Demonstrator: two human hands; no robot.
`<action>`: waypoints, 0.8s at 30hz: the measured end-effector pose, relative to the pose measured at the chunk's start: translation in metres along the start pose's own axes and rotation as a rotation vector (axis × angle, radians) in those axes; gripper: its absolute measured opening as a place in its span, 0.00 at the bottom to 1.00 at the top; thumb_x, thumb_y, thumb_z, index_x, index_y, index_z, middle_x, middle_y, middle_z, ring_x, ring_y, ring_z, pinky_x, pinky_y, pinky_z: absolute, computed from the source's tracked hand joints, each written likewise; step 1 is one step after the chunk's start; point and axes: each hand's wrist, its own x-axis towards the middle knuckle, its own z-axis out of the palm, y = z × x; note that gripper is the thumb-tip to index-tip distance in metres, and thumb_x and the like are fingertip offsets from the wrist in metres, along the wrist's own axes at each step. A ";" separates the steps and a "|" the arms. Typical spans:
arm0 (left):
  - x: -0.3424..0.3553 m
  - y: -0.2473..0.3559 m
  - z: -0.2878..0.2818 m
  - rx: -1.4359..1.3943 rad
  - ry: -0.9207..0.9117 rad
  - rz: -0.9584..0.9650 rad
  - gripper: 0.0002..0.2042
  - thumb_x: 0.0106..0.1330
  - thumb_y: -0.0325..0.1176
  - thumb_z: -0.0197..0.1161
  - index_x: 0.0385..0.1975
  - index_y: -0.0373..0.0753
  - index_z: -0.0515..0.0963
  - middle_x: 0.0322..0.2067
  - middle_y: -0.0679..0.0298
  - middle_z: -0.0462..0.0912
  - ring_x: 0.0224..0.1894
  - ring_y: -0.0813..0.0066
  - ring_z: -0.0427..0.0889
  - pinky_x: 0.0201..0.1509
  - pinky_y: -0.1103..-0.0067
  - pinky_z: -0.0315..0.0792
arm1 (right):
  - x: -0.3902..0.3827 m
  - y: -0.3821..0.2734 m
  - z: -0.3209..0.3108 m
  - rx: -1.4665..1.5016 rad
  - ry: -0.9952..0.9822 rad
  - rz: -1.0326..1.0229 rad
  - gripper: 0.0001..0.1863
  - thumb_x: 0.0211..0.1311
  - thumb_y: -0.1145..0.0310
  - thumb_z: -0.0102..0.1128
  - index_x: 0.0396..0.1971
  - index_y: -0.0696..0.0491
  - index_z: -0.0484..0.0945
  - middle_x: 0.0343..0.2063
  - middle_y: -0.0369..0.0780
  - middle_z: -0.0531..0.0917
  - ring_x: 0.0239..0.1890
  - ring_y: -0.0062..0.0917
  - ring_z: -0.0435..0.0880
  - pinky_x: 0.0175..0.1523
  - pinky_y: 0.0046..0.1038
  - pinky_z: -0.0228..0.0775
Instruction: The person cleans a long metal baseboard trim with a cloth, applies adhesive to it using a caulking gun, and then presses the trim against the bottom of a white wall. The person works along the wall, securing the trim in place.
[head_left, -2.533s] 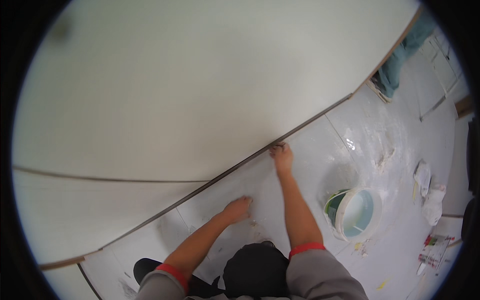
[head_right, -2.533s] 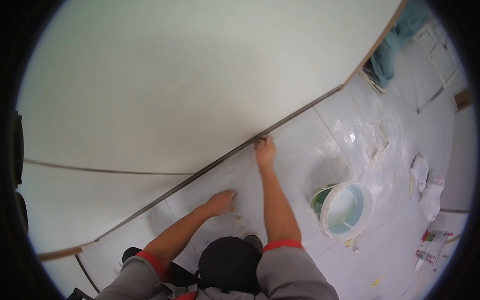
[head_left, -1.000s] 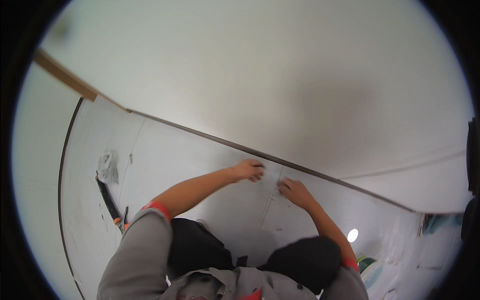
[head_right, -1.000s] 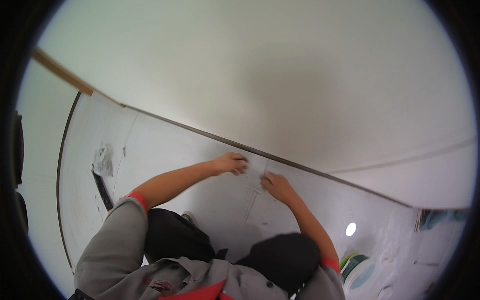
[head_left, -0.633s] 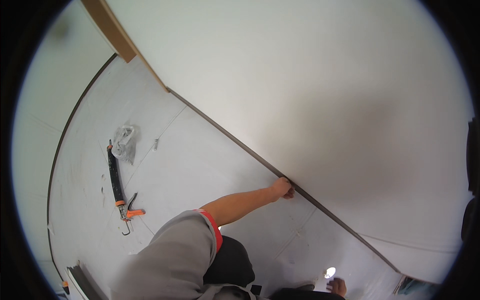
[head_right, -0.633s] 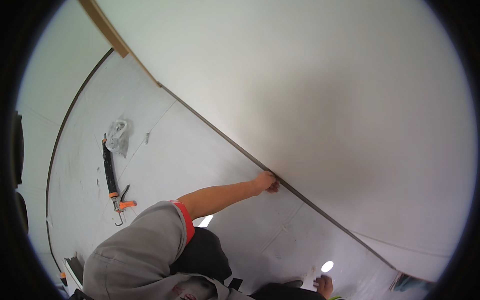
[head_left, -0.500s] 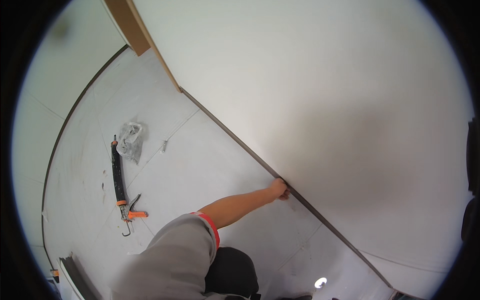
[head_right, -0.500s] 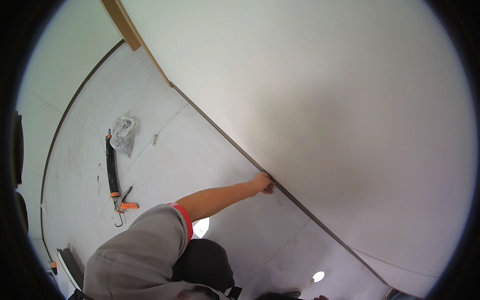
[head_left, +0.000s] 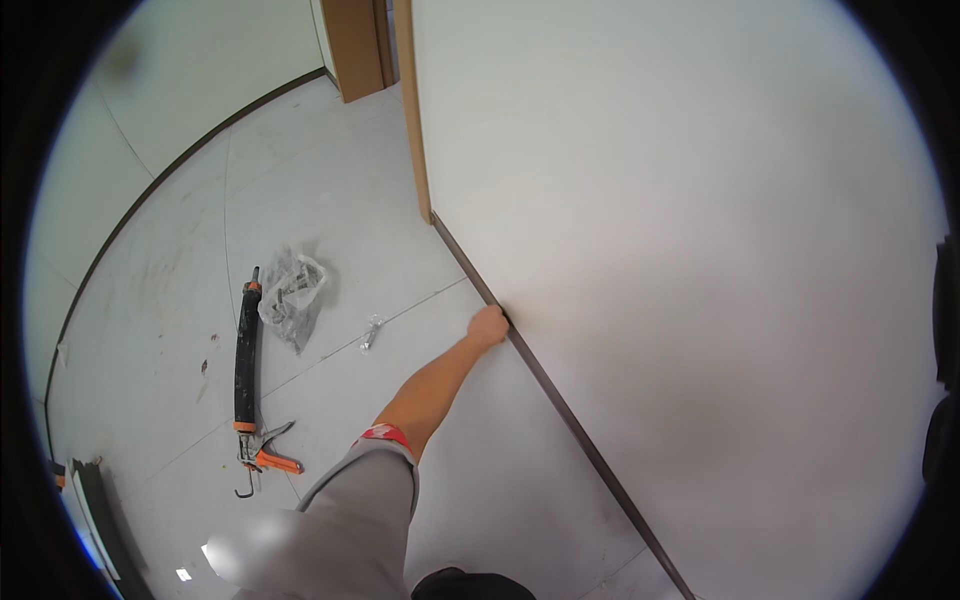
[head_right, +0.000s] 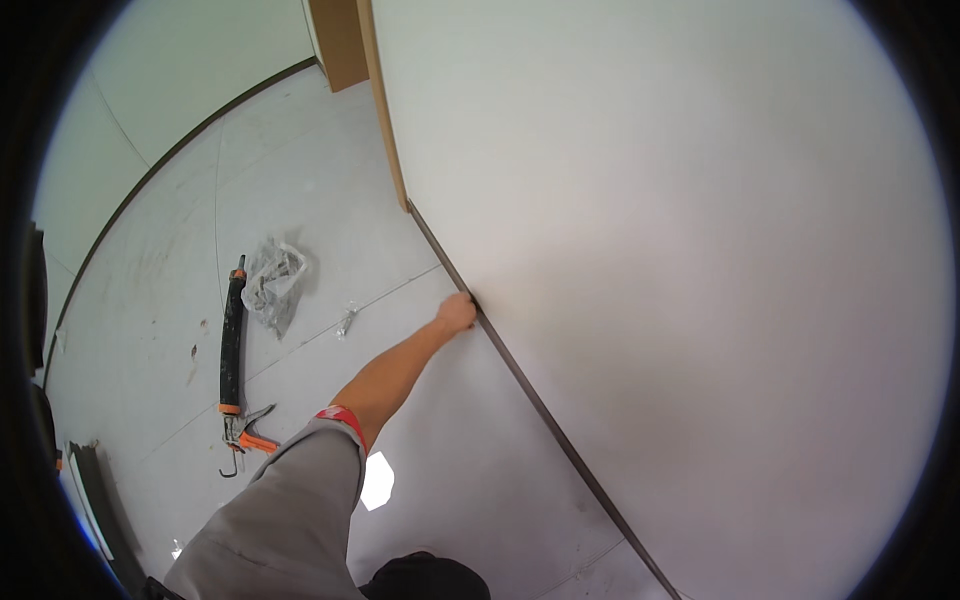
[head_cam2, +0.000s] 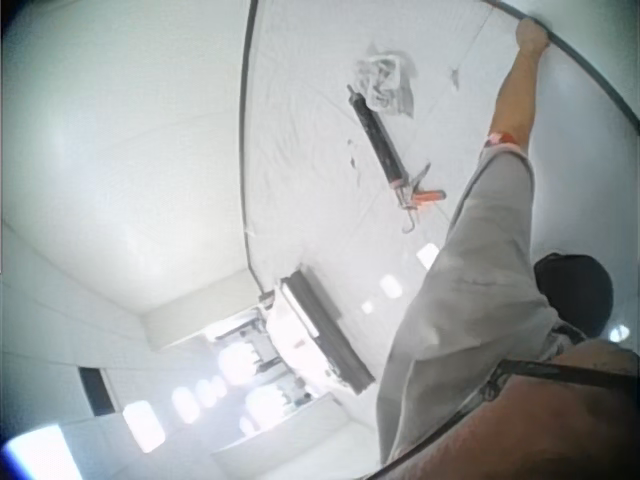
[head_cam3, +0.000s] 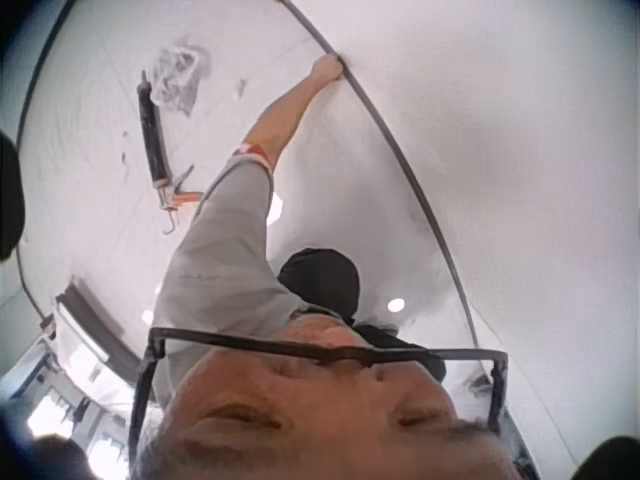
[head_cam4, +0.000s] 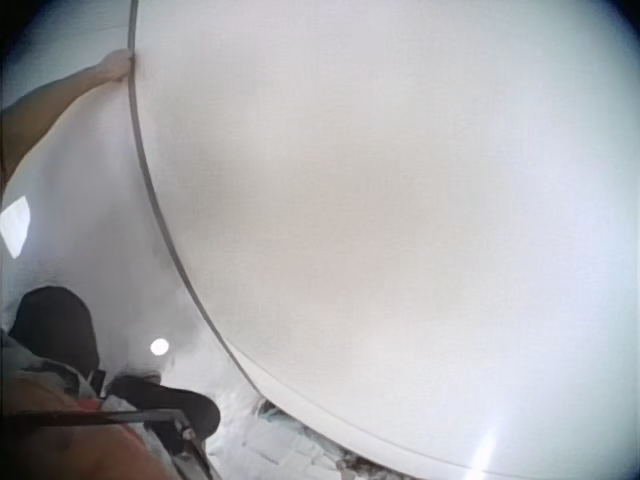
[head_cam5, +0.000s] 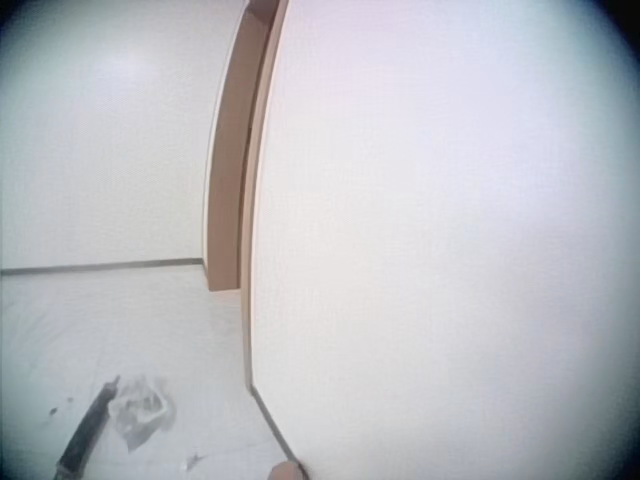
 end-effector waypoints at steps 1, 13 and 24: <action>0.009 -0.003 -0.022 -0.048 0.024 -0.058 0.13 0.63 0.32 0.52 0.37 0.29 0.80 0.40 0.44 0.85 0.43 0.45 0.85 0.54 0.59 0.76 | 0.002 -0.006 -0.001 -0.010 0.001 -0.009 0.24 0.73 0.59 0.55 0.58 0.62 0.73 0.50 0.52 0.82 0.50 0.39 0.84 0.55 0.34 0.78; 0.009 -0.018 -0.033 -0.767 0.111 -0.055 0.17 0.66 0.31 0.56 0.52 0.30 0.77 0.44 0.57 0.84 0.43 0.69 0.82 0.48 0.74 0.78 | -0.001 -0.023 -0.018 -0.015 0.073 -0.013 0.22 0.73 0.60 0.55 0.55 0.62 0.76 0.49 0.51 0.84 0.49 0.37 0.84 0.53 0.33 0.78; -0.314 -0.103 -0.033 -0.327 -0.032 -0.013 0.13 0.67 0.40 0.63 0.43 0.37 0.81 0.35 0.56 0.86 0.38 0.61 0.85 0.43 0.68 0.77 | 0.024 -0.026 -0.037 -0.237 -0.053 -0.413 0.21 0.73 0.61 0.54 0.57 0.61 0.77 0.51 0.49 0.84 0.50 0.38 0.84 0.55 0.34 0.76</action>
